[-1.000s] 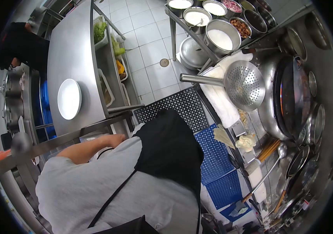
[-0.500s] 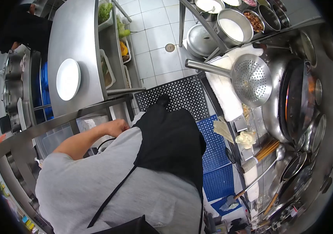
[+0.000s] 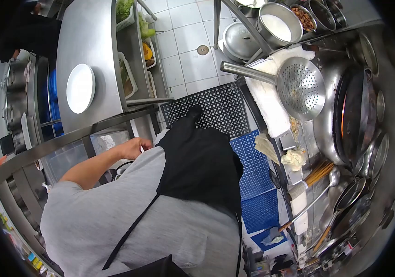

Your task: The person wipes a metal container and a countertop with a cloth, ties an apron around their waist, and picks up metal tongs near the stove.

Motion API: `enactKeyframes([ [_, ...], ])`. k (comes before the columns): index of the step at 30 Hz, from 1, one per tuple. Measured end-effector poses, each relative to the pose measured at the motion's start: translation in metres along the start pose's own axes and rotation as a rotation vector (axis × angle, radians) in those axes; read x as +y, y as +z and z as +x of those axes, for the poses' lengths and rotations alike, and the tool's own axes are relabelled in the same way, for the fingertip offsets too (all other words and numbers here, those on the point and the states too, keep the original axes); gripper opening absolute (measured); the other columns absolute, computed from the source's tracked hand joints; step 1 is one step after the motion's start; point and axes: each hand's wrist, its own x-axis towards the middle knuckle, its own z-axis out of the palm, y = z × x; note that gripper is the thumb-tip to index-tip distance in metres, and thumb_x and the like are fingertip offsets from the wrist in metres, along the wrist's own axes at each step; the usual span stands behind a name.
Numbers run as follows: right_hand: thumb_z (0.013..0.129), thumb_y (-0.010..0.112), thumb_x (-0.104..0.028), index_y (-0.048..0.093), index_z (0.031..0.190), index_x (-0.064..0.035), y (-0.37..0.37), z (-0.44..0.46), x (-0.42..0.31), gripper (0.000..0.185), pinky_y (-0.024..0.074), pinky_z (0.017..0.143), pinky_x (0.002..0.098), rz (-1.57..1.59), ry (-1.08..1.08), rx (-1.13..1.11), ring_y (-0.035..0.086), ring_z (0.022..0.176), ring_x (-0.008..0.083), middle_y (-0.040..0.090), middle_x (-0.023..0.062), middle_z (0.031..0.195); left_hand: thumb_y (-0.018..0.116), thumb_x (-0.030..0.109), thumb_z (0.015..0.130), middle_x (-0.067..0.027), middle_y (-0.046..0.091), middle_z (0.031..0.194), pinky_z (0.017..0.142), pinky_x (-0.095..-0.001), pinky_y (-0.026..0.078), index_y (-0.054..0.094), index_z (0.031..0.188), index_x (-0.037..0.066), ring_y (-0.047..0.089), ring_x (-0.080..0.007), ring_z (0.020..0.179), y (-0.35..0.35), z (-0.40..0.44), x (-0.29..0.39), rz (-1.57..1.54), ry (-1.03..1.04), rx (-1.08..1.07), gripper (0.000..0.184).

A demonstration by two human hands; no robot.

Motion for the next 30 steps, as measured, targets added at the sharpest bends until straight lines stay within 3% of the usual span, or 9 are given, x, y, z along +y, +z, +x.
enactKeyframes([
  [8,0.078,0.058,-0.001,0.064,0.088,0.0028,-0.005,-0.012,-0.008,0.012,0.0450,0.062,0.0309,0.008,-0.002,-0.003,0.059,0.074,0.0173,0.065,0.0089,0.079,0.073,0.016,0.073,0.0051,0.058,0.075,0.063,-0.0246,0.043,0.065,0.091,0.002,0.049,-0.0063,0.071,0.008,-0.010,0.018,-0.282,0.016,-0.075,0.024],
  [14,0.077,0.057,0.002,0.064,0.087,0.0033,-0.007,-0.024,-0.020,0.012,0.0445,0.061,0.0303,0.020,0.003,-0.007,0.058,0.074,0.0164,0.064,0.0083,0.079,0.074,0.012,0.074,0.0044,0.062,0.083,0.071,-0.0229,0.046,0.066,0.099,0.002,0.054,-0.0058,0.078,0.004,-0.008,0.015,-0.386,0.005,-0.059,0.028],
  [17,0.077,0.057,0.003,0.064,0.086,0.0036,-0.010,-0.035,-0.031,0.012,0.0442,0.061,0.0300,0.028,0.003,-0.006,0.058,0.074,0.0159,0.064,0.0080,0.079,0.074,0.006,0.074,0.0030,0.066,0.087,0.077,-0.0225,0.047,0.066,0.100,0.001,0.058,-0.0063,0.082,0.000,-0.005,0.000,-0.282,-0.080,-0.101,0.028],
  [23,0.077,0.056,0.005,0.064,0.085,0.0041,-0.013,-0.062,-0.056,0.011,0.0437,0.060,0.0294,0.057,0.003,-0.019,0.057,0.073,0.0150,0.064,0.0075,0.078,0.073,-0.002,0.070,0.0020,0.067,0.080,0.073,-0.0233,0.049,0.066,0.087,0.002,0.061,-0.0076,0.076,-0.021,-0.032,0.037,-0.640,-0.149,-0.420,0.019],
  [29,0.076,0.055,0.008,0.064,0.083,0.0046,-0.019,-0.083,-0.064,0.012,0.0432,0.060,0.0288,0.086,0.025,-0.051,0.057,0.073,0.0141,0.064,0.0069,0.077,0.071,-0.003,0.070,0.0039,0.061,0.070,0.068,-0.0223,0.048,0.059,0.074,0.005,0.059,-0.0057,0.068,-0.031,-0.005,0.027,-0.611,-0.059,-0.384,0.014],
  [30,0.076,0.055,0.008,0.064,0.083,0.0047,-0.021,-0.084,-0.068,0.012,0.0431,0.059,0.0287,0.090,0.026,-0.053,0.057,0.073,0.0140,0.064,0.0068,0.077,0.066,-0.007,0.067,0.0046,0.062,0.074,0.066,-0.0205,0.044,0.064,0.080,0.003,0.055,-0.0041,0.068,-0.033,-0.005,0.041,-0.587,-0.128,-0.338,0.017],
])
